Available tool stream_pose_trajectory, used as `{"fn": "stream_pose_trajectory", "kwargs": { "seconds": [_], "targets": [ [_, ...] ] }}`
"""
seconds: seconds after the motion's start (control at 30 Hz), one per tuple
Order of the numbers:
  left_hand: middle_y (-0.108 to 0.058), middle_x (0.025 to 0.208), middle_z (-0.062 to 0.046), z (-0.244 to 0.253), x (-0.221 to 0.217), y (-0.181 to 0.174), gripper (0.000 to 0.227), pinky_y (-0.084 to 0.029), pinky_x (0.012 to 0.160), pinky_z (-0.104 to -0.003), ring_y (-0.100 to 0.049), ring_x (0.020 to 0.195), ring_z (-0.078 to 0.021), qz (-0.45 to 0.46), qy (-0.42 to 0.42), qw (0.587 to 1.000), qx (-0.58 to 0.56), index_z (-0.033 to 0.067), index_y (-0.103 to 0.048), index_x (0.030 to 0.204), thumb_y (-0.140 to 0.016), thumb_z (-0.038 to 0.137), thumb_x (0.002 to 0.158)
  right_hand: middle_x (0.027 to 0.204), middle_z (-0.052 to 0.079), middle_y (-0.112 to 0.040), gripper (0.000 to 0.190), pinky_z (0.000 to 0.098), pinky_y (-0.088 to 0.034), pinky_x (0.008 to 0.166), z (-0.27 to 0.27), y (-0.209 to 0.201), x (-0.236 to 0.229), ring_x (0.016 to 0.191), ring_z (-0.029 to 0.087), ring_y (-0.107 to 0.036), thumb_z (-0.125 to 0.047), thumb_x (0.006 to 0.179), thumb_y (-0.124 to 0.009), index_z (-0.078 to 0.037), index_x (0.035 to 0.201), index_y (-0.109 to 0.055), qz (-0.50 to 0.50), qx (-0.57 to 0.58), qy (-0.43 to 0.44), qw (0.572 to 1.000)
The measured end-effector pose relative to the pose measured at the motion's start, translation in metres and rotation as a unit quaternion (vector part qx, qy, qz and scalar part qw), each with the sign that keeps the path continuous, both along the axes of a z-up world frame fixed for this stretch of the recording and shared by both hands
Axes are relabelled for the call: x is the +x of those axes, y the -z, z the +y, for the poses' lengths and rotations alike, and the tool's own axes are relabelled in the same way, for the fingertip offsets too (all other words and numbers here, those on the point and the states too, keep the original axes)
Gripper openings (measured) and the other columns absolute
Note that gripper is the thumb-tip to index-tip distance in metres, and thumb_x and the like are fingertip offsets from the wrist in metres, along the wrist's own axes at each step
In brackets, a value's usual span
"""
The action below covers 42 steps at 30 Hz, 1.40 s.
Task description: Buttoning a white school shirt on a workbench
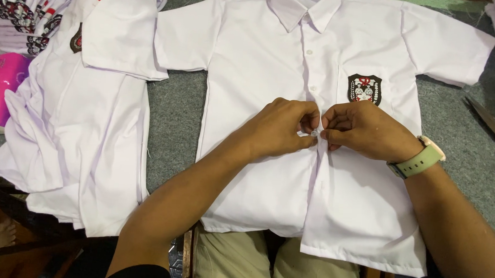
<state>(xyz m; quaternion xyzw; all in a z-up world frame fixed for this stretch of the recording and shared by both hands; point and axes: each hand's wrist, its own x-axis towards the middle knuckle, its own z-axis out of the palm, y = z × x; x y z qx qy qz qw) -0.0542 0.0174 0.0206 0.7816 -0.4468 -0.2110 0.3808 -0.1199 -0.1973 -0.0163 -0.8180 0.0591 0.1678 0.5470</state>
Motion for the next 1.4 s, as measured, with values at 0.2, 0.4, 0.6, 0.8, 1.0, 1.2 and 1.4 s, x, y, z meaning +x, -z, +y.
{"fn": "stream_pose_trajectory", "kwargs": {
  "seconds": [0.2, 0.4, 0.6, 0.8, 1.0, 1.2, 1.4],
  "targets": [
    [-0.072, 0.078, -0.008, 0.0, -0.001, 0.002, 0.012, -0.06, 0.079, -0.037, -0.074, 0.081, -0.0223, -0.019, -0.006, 1.0, -0.003, 0.0059, -0.067, 0.09, -0.074, 0.009, 0.081, 0.083, 0.024, -0.073, 0.02, 0.0376, -0.066, 0.073, 0.006, -0.01, -0.001, 0.078, 0.026, -0.075, -0.003, 0.089, -0.076, 0.013, 0.1, -0.071, -0.002, -0.024, -0.007, 1.0],
    [-0.068, 0.074, -0.006, 0.004, -0.004, -0.005, 0.009, -0.059, 0.075, -0.04, -0.071, 0.075, -0.0221, -0.008, -0.007, 1.0, -0.029, 0.0072, -0.065, 0.087, -0.072, 0.009, 0.081, 0.084, 0.024, -0.074, 0.021, 0.038, -0.066, 0.074, 0.016, -0.031, -0.007, 0.08, 0.027, -0.075, -0.006, 0.093, -0.071, 0.013, 0.102, -0.071, 0.01, -0.038, -0.002, 0.999],
    [-0.068, 0.072, -0.008, 0.004, -0.005, -0.007, 0.01, -0.058, 0.073, -0.041, -0.07, 0.072, -0.0228, -0.013, -0.007, 0.999, -0.048, 0.0061, -0.063, 0.088, -0.071, 0.007, 0.081, 0.08, 0.024, -0.073, 0.021, 0.0377, -0.066, 0.07, 0.011, -0.022, -0.005, 0.074, 0.026, -0.074, -0.007, 0.092, -0.073, 0.011, 0.102, -0.071, -0.013, -0.038, -0.007, 0.999],
    [-0.068, 0.073, -0.009, 0.004, -0.005, -0.005, 0.01, -0.059, 0.074, -0.042, -0.071, 0.073, -0.024, -0.021, -0.002, 0.999, -0.046, 0.0052, -0.063, 0.089, -0.069, 0.005, 0.082, 0.079, 0.023, -0.074, 0.02, 0.037, -0.066, 0.069, 0.01, -0.017, -0.005, 0.071, 0.025, -0.074, -0.007, 0.092, -0.074, 0.01, 0.1, -0.071, -0.022, -0.035, -0.004, 0.999],
    [-0.068, 0.073, -0.006, 0.002, -0.004, -0.002, 0.011, -0.059, 0.074, -0.04, -0.071, 0.073, -0.022, -0.018, -0.003, 0.999, -0.047, 0.0065, -0.062, 0.089, -0.07, 0.005, 0.082, 0.079, 0.022, -0.074, 0.015, 0.0361, -0.066, 0.07, 0.008, -0.018, -0.004, 0.074, 0.024, -0.074, -0.004, 0.091, -0.073, 0.01, 0.096, -0.072, -0.025, -0.025, -0.006, 0.999],
    [-0.071, 0.074, -0.008, 0.004, -0.005, -0.004, 0.012, -0.06, 0.076, -0.04, -0.074, 0.076, -0.023, -0.019, -0.006, 0.999, -0.039, 0.0063, -0.063, 0.091, -0.071, 0.006, 0.082, 0.079, 0.024, -0.075, 0.013, 0.0365, -0.066, 0.071, 0.014, -0.031, -0.007, 0.074, 0.026, -0.074, -0.002, 0.091, -0.072, 0.011, 0.093, -0.073, -0.011, -0.009, 0.002, 1.0],
    [-0.072, 0.074, -0.01, 0.005, -0.005, -0.004, 0.012, -0.06, 0.077, -0.041, -0.075, 0.075, -0.0246, -0.012, -0.005, 0.999, -0.038, 0.0053, -0.064, 0.092, -0.072, 0.004, 0.083, 0.083, 0.025, -0.074, 0.017, 0.038, -0.066, 0.071, 0.012, -0.03, -0.006, 0.077, 0.026, -0.073, 0.002, 0.096, -0.062, 0.013, 0.098, -0.075, 0.007, -0.004, 0.007, 1.0]
  ]
}}
